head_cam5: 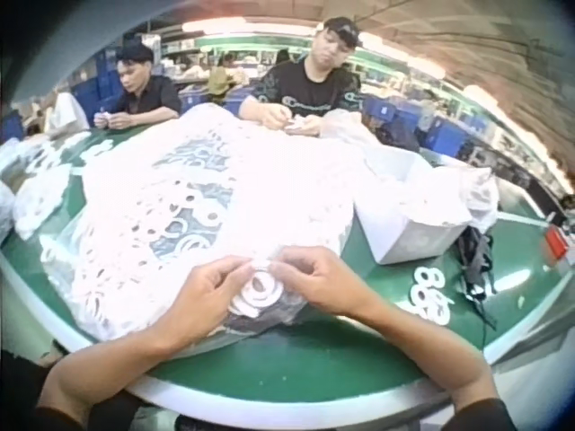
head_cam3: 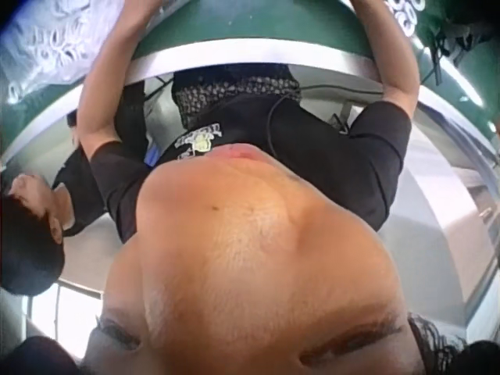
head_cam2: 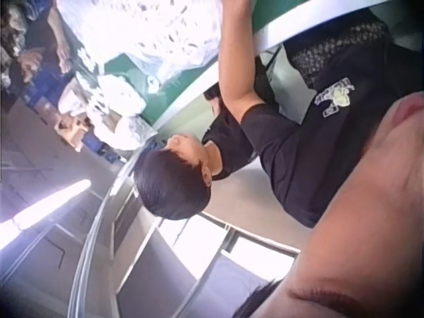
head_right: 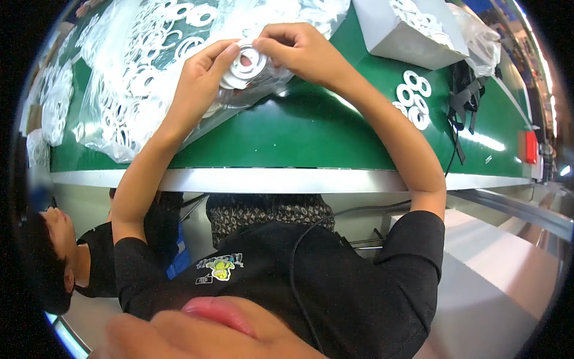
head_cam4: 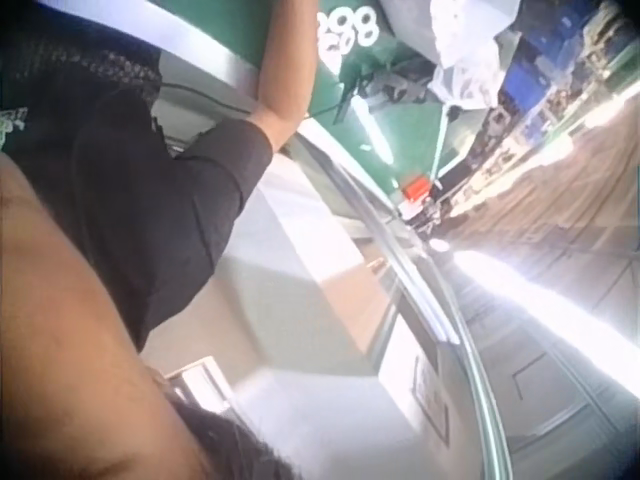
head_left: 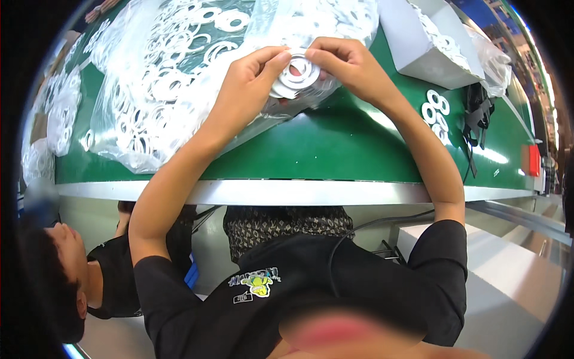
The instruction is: Sorting and assembling white plastic light fixture components on a factory assembly line.
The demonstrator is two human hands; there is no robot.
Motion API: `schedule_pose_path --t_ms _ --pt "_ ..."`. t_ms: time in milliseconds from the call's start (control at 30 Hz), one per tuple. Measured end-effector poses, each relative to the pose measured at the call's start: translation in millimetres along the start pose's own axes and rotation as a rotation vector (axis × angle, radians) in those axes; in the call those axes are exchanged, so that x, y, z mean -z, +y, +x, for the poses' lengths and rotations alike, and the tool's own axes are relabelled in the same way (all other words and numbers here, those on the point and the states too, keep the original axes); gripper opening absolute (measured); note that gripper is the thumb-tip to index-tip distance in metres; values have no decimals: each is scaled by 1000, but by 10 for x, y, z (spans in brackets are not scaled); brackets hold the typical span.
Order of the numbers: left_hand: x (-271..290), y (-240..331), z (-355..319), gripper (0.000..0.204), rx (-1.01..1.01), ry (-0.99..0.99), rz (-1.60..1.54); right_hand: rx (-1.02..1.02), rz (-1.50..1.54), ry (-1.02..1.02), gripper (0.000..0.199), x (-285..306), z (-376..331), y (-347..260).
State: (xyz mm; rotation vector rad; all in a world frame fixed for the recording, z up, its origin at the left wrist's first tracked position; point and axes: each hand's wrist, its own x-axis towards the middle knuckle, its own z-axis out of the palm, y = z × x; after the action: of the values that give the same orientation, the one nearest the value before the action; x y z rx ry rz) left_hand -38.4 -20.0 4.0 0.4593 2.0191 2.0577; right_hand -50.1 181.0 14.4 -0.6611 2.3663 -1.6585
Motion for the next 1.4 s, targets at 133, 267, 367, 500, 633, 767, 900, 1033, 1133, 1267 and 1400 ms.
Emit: schedule_pose_path --t_ms 133,267,367,500,633,767,900,1033,1133,1267,1400 --pt "-60 34 -57 27 30 -55 -6 -11 3 -92 28 49 -34 -37" --pt "-28 49 -57 29 26 -46 10 -4 10 -85 28 26 -7 10" --pt "-49 58 -85 30 42 -30 35 -37 26 -55 27 -11 -21 37" --pt "-45 13 -58 29 -7 -42 70 34 9 59 29 -50 -6 35" --pt "-49 11 -52 28 -33 -40 93 21 -2 77 26 -70 -29 2" --pt "-9 -44 -41 27 -148 -36 226 -17 -104 4 25 -50 -50 -45" --pt "-6 -63 -42 26 -201 -4 344 73 -188 19 26 -54 -61 -54" --pt "6 -59 -45 26 -173 -2 351 86 -189 28 25 -65 -66 -50" --pt "-6 -38 -43 25 -161 -18 340 141 -241 31 25 -42 -69 -44" --pt "-17 -41 -64 25 -238 -10 353 120 -194 -6 26 -66 -62 -84" --pt "-40 -28 -66 21 -247 -22 334 164 -252 15 23 -64 -85 -54"
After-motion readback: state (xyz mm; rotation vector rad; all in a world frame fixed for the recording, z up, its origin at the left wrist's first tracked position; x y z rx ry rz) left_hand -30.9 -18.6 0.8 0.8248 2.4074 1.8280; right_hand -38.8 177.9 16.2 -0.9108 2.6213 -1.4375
